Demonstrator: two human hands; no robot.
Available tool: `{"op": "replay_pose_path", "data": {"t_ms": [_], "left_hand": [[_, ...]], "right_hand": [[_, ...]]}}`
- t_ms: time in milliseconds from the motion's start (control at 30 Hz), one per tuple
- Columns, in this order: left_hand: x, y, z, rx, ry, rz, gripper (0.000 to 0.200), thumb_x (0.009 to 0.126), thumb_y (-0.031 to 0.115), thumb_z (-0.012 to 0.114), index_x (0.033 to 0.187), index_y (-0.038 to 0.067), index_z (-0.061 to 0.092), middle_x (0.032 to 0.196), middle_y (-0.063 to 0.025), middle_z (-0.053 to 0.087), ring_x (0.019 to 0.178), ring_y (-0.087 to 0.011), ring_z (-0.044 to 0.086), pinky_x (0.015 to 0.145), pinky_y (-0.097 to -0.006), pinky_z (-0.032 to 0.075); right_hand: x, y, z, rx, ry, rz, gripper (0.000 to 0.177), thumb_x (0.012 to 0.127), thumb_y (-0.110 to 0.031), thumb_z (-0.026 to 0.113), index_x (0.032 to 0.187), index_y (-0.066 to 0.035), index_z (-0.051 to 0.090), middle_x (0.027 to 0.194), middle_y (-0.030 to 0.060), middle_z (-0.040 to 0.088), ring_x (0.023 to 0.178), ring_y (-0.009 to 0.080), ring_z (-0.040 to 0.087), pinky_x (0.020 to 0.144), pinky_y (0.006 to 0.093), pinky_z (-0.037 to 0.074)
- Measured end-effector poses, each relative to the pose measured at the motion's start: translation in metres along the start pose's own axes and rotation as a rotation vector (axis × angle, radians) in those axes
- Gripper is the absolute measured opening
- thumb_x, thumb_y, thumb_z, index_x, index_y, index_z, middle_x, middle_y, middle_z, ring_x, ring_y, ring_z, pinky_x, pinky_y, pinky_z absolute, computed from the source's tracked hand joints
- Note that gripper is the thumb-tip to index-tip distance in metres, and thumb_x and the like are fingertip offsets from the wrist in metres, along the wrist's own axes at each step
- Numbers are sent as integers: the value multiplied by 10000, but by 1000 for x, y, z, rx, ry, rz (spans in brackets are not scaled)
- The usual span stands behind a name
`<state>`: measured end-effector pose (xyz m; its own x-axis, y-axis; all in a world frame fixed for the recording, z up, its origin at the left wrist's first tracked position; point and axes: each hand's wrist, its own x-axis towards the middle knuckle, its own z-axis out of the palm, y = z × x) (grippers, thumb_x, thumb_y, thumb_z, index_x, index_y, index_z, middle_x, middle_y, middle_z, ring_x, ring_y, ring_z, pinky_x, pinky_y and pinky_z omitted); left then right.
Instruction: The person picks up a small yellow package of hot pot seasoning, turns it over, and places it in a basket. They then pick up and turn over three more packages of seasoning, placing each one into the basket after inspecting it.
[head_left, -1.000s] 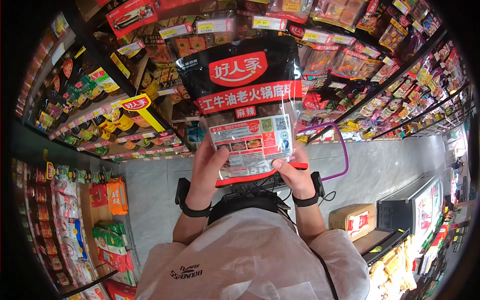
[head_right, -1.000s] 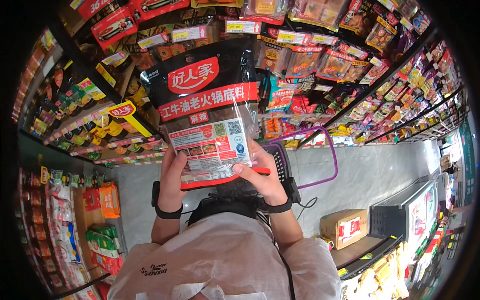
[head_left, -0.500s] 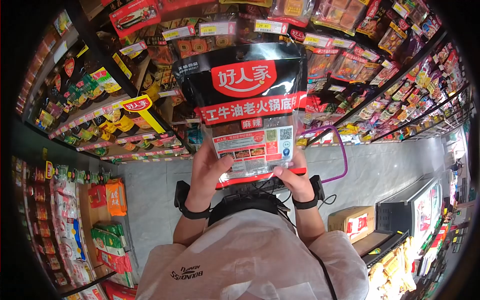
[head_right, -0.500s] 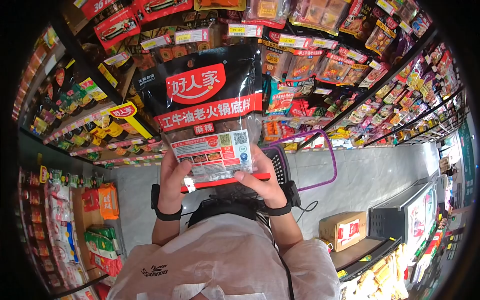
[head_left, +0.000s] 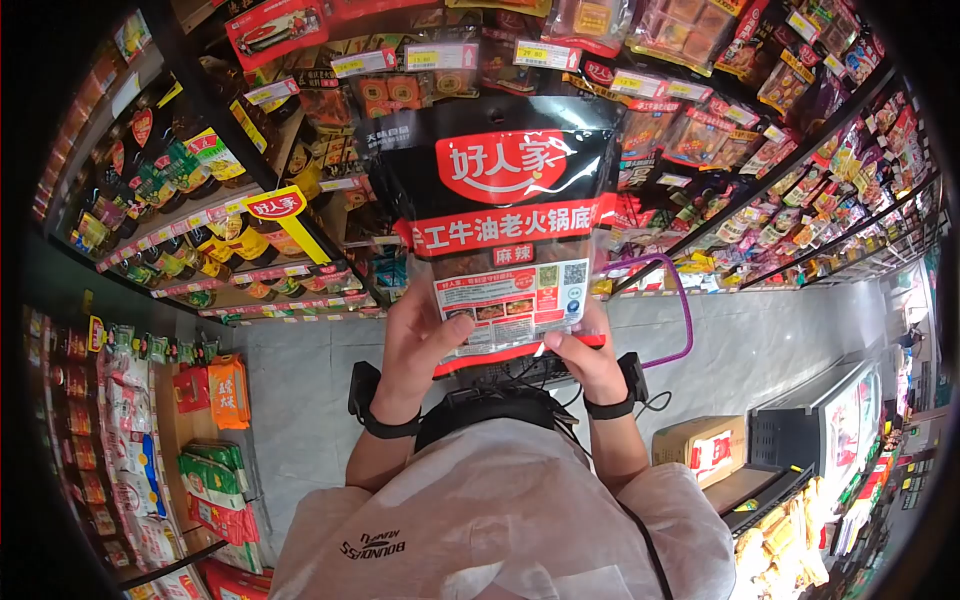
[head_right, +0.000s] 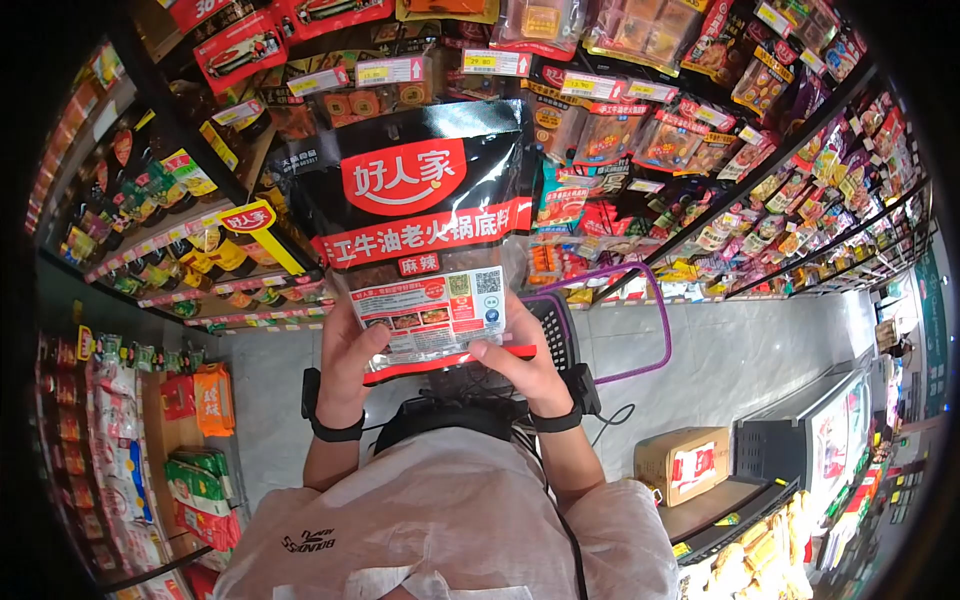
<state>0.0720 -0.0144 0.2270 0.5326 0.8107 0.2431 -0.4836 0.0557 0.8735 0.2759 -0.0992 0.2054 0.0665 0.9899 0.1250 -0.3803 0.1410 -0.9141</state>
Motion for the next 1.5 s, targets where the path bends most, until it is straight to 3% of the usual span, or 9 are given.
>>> {"op": "replay_pose_path", "data": {"t_ms": [200, 600, 1233, 1500], "left_hand": [[-2, 0, 2, 3, -5, -8, 501, 841, 132, 697, 1268, -18, 481, 1176, -78, 600, 1090, -130, 543, 962, -298, 402], [-4, 1, 10, 16, 0, -2, 440, 829, 90, 686, 1220, -18, 516, 1146, -58, 600, 1061, -118, 542, 945, -284, 397], [-10, -2, 12, -15, 63, -11, 421, 820, 104, 667, 1204, -6, 533, 1110, -65, 620, 1024, -126, 562, 923, -284, 403], [-10, -24, -3, -159, 115, -21, 429, 823, 95, 646, 1218, -16, 522, 1133, -102, 627, 1029, -167, 594, 936, -308, 438]], "right_hand": [[-2, 2, -2, -5, 4, 35, 739, 775, -83, 642, 1418, 44, 301, 1307, 103, 510, 1210, 174, 466, 1039, 320, 332], [-6, 11, -8, 14, 19, 19, 637, 787, -79, 662, 1352, 39, 392, 1205, 92, 580, 1117, 157, 527, 975, 310, 385], [-11, 4, -6, -5, -45, 15, 630, 809, -39, 637, 1370, 55, 367, 1241, 98, 559, 1134, 155, 515, 978, 296, 387], [-11, 5, -11, -97, -82, 23, 603, 837, -55, 630, 1373, 46, 375, 1275, 100, 540, 1160, 159, 501, 990, 312, 384]]}}
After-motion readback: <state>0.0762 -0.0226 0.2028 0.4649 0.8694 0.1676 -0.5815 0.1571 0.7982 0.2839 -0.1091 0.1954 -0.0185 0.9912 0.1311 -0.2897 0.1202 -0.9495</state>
